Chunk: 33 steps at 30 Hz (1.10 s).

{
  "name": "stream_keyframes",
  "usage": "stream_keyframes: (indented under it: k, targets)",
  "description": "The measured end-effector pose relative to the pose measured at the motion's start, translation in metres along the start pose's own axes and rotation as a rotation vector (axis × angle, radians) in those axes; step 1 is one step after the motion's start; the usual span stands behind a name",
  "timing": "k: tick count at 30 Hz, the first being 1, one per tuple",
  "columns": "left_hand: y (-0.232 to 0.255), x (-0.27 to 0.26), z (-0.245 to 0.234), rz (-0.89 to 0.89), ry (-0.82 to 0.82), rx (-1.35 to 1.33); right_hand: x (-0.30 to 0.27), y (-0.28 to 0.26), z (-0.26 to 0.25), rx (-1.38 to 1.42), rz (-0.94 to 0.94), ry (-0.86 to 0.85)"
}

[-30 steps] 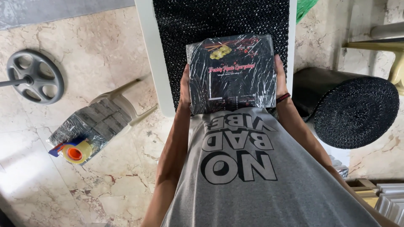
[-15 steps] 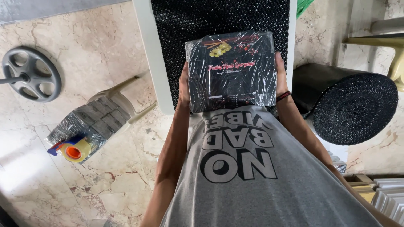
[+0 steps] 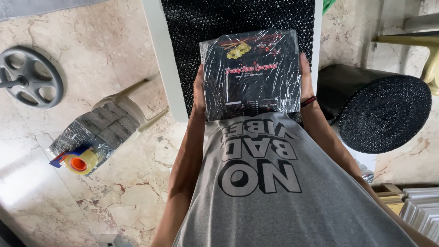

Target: Wrapping a product box with black bubble wrap and securing it with adhesive tape using scissors and a tape dispenser.

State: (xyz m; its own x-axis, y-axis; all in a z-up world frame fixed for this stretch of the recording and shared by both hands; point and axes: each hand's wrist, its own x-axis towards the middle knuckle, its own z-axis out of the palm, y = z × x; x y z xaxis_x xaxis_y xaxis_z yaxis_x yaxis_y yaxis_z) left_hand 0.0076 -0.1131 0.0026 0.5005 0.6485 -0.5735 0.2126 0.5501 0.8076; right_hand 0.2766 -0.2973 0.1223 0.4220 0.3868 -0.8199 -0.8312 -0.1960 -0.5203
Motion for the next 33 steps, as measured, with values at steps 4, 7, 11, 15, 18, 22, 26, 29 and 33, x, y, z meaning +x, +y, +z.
stream_keyframes:
  k: [4, 7, 11, 15, 18, 22, 26, 29, 33]
  targets:
    - [0.010, -0.002, 0.004, 0.010, 0.001, 0.017, 0.000, -0.001, -0.002, -0.121, -0.043, -0.008]
    - [0.065, -0.032, 0.030, 0.030, -0.005, 0.003, -0.031, -0.014, 0.032, -0.059, -0.005, 0.001]
    - [0.086, -0.046, 0.043, 0.031, -0.019, 0.004, -0.018, 0.000, 0.024, 0.042, 0.020, 0.024]
    - [0.042, -0.032, 0.023, -0.108, -0.032, -0.289, -0.064, -0.008, 0.059, -0.120, -0.153, -0.003]
    - [0.084, -0.058, 0.039, -0.078, 0.056, -0.249, -0.002, 0.019, -0.022, -0.247, -0.254, -0.020]
    - [0.088, -0.046, 0.020, 0.022, 0.057, -0.129, 0.025, 0.029, -0.104, 0.081, -0.423, 0.029]
    - [0.078, -0.026, -0.039, 0.006, 0.117, 0.021, 0.070, 0.070, -0.185, -0.125, -0.479, 0.362]
    - [0.094, -0.012, -0.044, 0.199, -0.032, 0.077, 0.079, 0.100, -0.177, -0.727, -0.833, 0.464]
    - [0.165, -0.022, 0.041, 0.413, -0.047, 0.524, 0.070, 0.093, -0.138, -1.218, -1.315, 0.187]
